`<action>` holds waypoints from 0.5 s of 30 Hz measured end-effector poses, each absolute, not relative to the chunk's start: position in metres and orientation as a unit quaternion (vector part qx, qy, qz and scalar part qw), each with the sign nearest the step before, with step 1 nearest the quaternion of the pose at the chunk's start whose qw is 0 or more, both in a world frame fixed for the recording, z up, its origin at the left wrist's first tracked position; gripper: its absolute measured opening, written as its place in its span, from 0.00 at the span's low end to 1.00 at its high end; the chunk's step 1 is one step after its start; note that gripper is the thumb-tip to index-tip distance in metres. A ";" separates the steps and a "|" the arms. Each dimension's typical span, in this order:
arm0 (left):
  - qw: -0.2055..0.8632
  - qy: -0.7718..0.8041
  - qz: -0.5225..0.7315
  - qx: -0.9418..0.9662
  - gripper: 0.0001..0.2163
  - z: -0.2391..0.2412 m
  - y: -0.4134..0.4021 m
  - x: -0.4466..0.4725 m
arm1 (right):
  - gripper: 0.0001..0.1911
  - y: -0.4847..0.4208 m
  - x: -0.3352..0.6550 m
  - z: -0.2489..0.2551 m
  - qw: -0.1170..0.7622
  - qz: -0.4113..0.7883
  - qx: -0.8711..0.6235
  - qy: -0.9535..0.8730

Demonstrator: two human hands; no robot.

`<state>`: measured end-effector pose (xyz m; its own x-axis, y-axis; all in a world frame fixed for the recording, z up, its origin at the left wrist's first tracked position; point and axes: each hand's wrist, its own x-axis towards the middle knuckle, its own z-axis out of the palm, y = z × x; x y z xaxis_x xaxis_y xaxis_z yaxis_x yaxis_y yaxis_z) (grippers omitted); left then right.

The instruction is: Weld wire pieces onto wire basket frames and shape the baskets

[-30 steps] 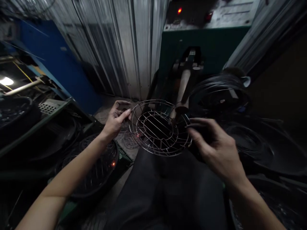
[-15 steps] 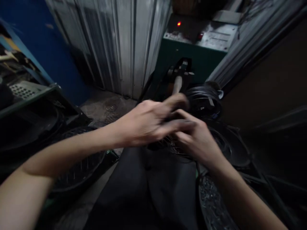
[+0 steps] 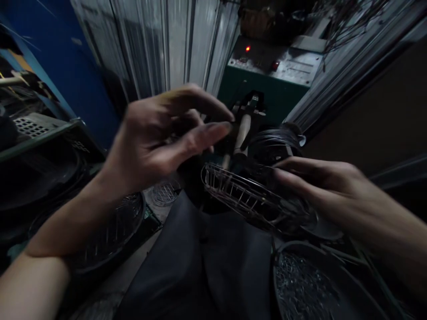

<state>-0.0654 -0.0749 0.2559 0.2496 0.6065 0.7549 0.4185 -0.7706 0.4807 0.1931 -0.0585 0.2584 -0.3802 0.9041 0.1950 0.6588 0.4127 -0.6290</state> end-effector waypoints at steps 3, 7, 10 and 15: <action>0.134 0.341 0.534 0.762 0.06 0.250 -0.087 -0.081 | 0.15 -0.072 0.204 0.251 0.252 0.271 -0.517 -0.772; 0.189 0.367 0.476 0.777 0.06 0.218 -0.092 -0.072 | 0.17 -0.081 0.199 0.193 0.147 0.400 -0.539 -0.727; 0.234 0.348 0.382 0.823 0.05 0.177 -0.100 -0.053 | 0.16 -0.092 0.190 0.142 0.114 0.485 -0.522 -0.693; 0.197 0.312 0.268 0.890 0.08 0.106 -0.123 -0.032 | 0.15 -0.104 0.186 0.098 0.103 0.554 -0.543 -0.622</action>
